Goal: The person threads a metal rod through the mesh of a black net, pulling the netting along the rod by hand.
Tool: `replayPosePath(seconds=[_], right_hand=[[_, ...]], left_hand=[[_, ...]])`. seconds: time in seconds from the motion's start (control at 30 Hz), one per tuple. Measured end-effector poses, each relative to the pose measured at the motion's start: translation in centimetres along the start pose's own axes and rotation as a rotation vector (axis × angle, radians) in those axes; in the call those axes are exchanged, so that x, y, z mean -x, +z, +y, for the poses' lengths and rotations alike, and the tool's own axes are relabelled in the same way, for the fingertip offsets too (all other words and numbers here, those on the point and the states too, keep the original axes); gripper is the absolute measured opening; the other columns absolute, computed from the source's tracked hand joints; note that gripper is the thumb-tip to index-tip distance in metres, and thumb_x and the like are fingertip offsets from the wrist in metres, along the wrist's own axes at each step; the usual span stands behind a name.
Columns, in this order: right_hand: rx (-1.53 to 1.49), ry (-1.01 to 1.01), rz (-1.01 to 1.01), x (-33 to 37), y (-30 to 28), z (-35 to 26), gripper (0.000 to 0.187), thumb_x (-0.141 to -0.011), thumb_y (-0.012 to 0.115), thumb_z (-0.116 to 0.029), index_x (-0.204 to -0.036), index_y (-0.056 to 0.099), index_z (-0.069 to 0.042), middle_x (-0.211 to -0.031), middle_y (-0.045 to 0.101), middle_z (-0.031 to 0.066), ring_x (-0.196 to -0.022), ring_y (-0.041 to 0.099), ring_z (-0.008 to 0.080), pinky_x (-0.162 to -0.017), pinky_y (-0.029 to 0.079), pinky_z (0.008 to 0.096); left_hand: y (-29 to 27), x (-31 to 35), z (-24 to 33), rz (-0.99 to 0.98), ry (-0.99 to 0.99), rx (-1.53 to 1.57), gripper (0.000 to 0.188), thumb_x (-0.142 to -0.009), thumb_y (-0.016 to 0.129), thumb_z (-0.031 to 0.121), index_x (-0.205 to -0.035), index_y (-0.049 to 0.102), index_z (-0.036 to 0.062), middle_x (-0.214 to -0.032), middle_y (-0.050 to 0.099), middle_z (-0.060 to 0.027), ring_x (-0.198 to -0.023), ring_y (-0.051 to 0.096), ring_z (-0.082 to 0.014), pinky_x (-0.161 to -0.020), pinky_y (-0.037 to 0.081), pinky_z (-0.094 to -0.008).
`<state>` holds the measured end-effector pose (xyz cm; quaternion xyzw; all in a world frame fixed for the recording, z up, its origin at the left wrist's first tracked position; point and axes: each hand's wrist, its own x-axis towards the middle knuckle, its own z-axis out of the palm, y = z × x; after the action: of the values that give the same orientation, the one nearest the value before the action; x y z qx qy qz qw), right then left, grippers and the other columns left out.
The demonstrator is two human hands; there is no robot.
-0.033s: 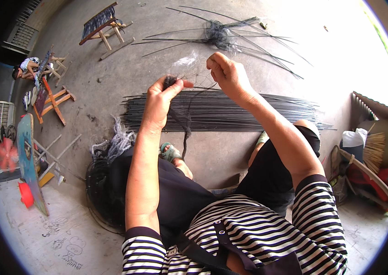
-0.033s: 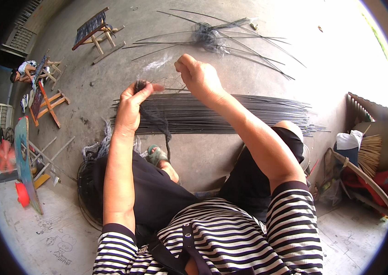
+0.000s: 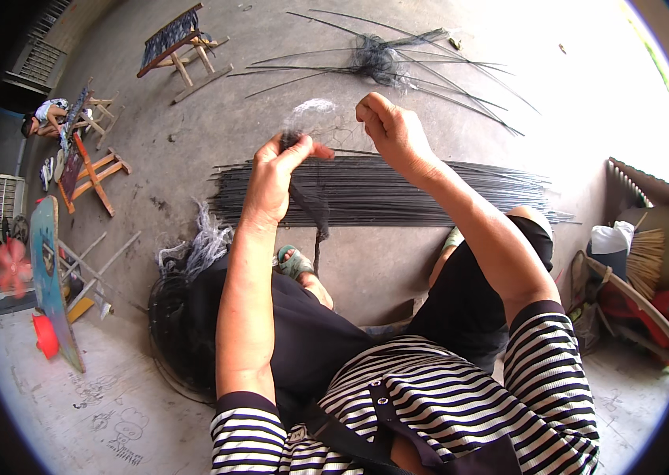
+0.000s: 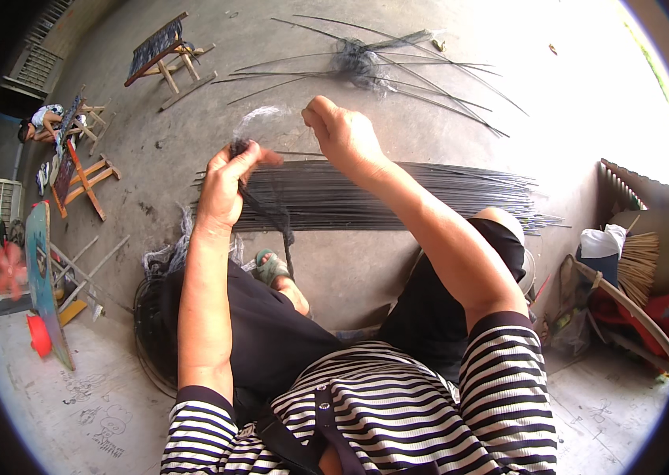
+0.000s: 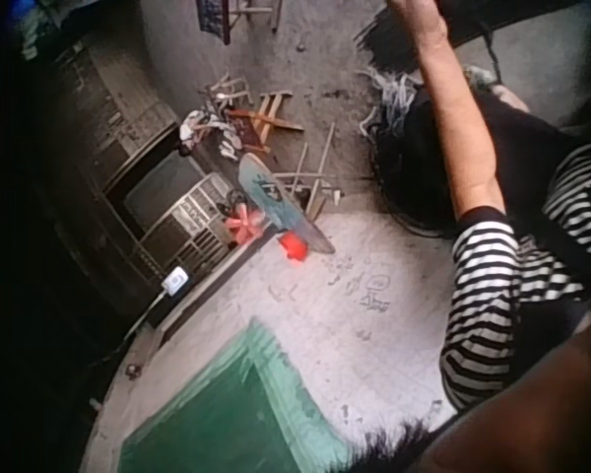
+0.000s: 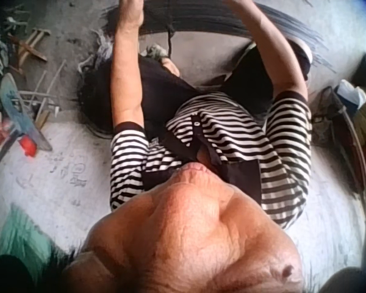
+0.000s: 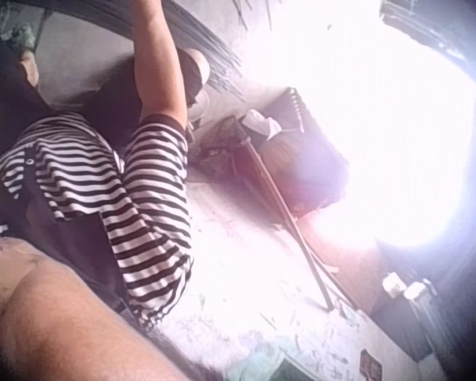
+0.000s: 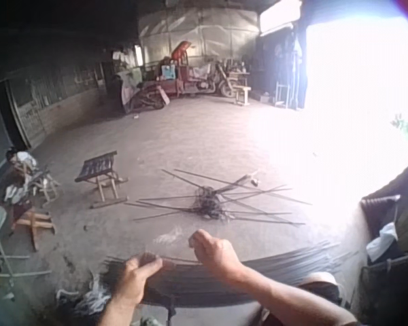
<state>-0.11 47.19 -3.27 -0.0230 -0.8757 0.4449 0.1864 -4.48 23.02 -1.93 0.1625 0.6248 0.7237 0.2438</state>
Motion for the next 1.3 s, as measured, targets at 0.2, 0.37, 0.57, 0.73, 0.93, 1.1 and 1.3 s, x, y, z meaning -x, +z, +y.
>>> replayPosePath(seconds=[0.2, 0.37, 0.57, 0.73, 0.93, 1.1, 1.3], right_hand=[[0.03, -0.121, 0.135, 0.0, 0.9, 0.0, 0.017, -0.111, 0.071, -0.024, -0.107, 0.066, -0.008, -0.082, 0.073, 0.0179, -0.078, 0.073, 0.0414, -0.067, 0.058, 0.0483], [0.085, -0.334, 0.099, -1.6, -0.9, -2.6, 0.019, -0.107, 0.076, -0.025, -0.106, 0.07, -0.008, -0.083, 0.074, 0.0181, -0.075, 0.075, 0.0384, -0.066, 0.058, 0.0464], [-0.268, 0.224, -0.05, -1.9, -2.6, -3.5, 0.046, -0.106, 0.081, -0.043, -0.123, 0.076, 0.0, -0.11, 0.081, 0.0131, -0.094, 0.077, 0.0226, -0.088, 0.062, 0.0378], [-0.597, 0.06, -0.543, 1.6, 4.1, -1.8, 0.032, -0.103, 0.085, -0.031, -0.116, 0.078, -0.002, -0.106, 0.083, 0.0097, -0.1, 0.076, 0.0192, -0.097, 0.061, 0.0383], [-0.847, 0.189, -0.515, 2.9, 4.8, -0.5, 0.023, -0.113, 0.075, -0.025, -0.106, 0.073, -0.002, -0.097, 0.079, 0.0045, -0.095, 0.074, 0.0129, -0.09, 0.062, 0.0326], [-0.848, 0.253, -0.258, 2.3, 2.2, -2.0, 0.024, -0.115, 0.071, -0.026, -0.104, 0.071, -0.004, -0.085, 0.07, 0.0007, -0.081, 0.067, 0.0106, -0.078, 0.057, 0.03], [-0.932, 0.179, -0.244, 0.8, 0.2, -2.5, 0.034, -0.114, 0.073, -0.035, -0.107, 0.069, -0.002, -0.082, 0.065, -0.0002, -0.072, 0.058, 0.0084, -0.07, 0.053, 0.028]], left_hand=[[1.2, 0.9, 0.5, 0.049, -0.081, 0.147, 0.018, -0.111, 0.074, 0.024, -0.108, 0.07, 0.0061, -0.083, 0.062, -0.0008, -0.072, 0.061, -0.0144, -0.069, 0.054, -0.033], [3.1, 1.0, 0.9, -0.021, 0.131, -0.367, 0.028, -0.09, 0.098, 0.019, -0.111, 0.084, 0.0074, -0.083, 0.066, 0.0095, -0.07, 0.055, -0.0013, -0.063, 0.044, -0.0227], [1.2, 0.3, 2.2, 0.164, 0.068, -0.034, 0.012, -0.098, 0.092, 0.017, -0.103, 0.086, 0.0074, -0.076, 0.072, 0.0043, -0.06, 0.056, -0.0017, -0.049, 0.04, -0.0211], [0.3, 0.2, 2.2, 0.219, 0.062, -0.166, 0.014, -0.104, 0.086, 0.018, -0.108, 0.084, 0.0048, -0.079, 0.075, -0.0002, -0.06, 0.059, -0.0042, -0.052, 0.046, -0.0223], [0.0, 1.3, 4.2, 0.032, 0.084, -0.17, 0.031, -0.111, 0.077, 0.029, -0.113, 0.08, -0.001, -0.097, 0.084, -0.0118, -0.065, 0.07, -0.0122, -0.061, 0.057, -0.028], [-0.4, 3.0, 5.8, 0.137, 0.151, -0.491, 0.036, -0.112, 0.075, 0.037, -0.108, 0.08, 0.0012, -0.097, 0.084, -0.0086, -0.077, 0.079, -0.0145, -0.069, 0.06, -0.0278], [-1.5, 2.5, 5.7, 0.322, 0.294, -0.548, 0.038, -0.106, 0.084, 0.036, -0.088, 0.07, 0.0054, -0.069, 0.063, 0.004, -0.063, 0.059, -0.0052, -0.059, 0.048, -0.0246]])
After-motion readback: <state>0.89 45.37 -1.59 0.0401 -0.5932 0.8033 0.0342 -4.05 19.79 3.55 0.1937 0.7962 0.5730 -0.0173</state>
